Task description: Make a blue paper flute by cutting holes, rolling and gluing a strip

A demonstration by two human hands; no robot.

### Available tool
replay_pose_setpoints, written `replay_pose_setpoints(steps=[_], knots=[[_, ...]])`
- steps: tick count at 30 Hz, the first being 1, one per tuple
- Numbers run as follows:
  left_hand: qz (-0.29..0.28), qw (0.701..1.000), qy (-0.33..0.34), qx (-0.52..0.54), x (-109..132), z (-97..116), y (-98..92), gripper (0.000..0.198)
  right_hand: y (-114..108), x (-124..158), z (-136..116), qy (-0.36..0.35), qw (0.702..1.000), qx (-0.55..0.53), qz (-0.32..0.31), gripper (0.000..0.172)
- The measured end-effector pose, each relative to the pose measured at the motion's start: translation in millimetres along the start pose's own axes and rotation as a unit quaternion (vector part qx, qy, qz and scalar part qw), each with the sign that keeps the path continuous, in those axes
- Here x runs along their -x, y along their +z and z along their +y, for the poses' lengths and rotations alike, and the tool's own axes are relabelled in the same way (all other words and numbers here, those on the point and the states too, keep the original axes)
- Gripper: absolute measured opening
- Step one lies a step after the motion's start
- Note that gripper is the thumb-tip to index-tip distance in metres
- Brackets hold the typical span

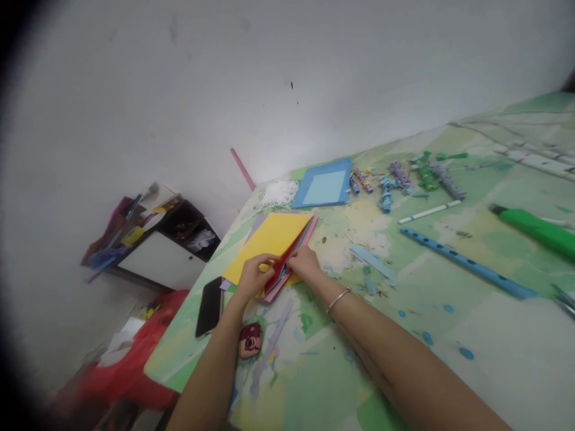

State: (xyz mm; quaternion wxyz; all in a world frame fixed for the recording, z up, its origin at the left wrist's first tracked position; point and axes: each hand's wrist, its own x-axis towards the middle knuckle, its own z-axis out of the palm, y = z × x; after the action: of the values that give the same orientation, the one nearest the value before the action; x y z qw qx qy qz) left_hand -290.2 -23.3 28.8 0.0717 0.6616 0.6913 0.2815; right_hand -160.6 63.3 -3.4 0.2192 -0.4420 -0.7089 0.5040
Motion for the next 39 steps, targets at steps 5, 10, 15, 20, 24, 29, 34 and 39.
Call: replay_pose_setpoints(steps=[5,10,15,20,24,29,34,39], knots=[[-0.020,0.997,0.037,-0.072,0,3,0.6,0.022,2,-1,-3,0.018,1.000,0.012,0.020,0.020],[-0.021,0.995,0.038,-0.090,0,3,0.2,0.011,5,-4,1,0.008,1.000,0.007,0.018,0.020],[-0.029,0.997,0.020,-0.070,0,-1,0.4,0.009,5,-8,7,0.001,1.000,-0.007,0.003,0.019],[-0.024,0.995,-0.016,-0.092,0,1,1.7,0.012,4,-9,9,-0.014,1.000,-0.007,0.000,0.018],[-0.008,0.986,-0.055,-0.160,1,4,4.6,0.014,5,-7,8,-0.024,1.000,0.000,0.009,0.018],[-0.005,0.979,-0.055,-0.194,2,7,7.9,0.014,5,-4,3,-0.024,0.999,0.015,0.025,0.017],[-0.006,0.972,-0.050,-0.227,4,14,9.2,0.015,4,-1,0,-0.021,0.999,0.023,0.040,0.016],[-0.007,0.971,-0.052,-0.231,4,17,10.2,0.015,4,0,-1,-0.022,0.999,0.016,0.040,0.016]])
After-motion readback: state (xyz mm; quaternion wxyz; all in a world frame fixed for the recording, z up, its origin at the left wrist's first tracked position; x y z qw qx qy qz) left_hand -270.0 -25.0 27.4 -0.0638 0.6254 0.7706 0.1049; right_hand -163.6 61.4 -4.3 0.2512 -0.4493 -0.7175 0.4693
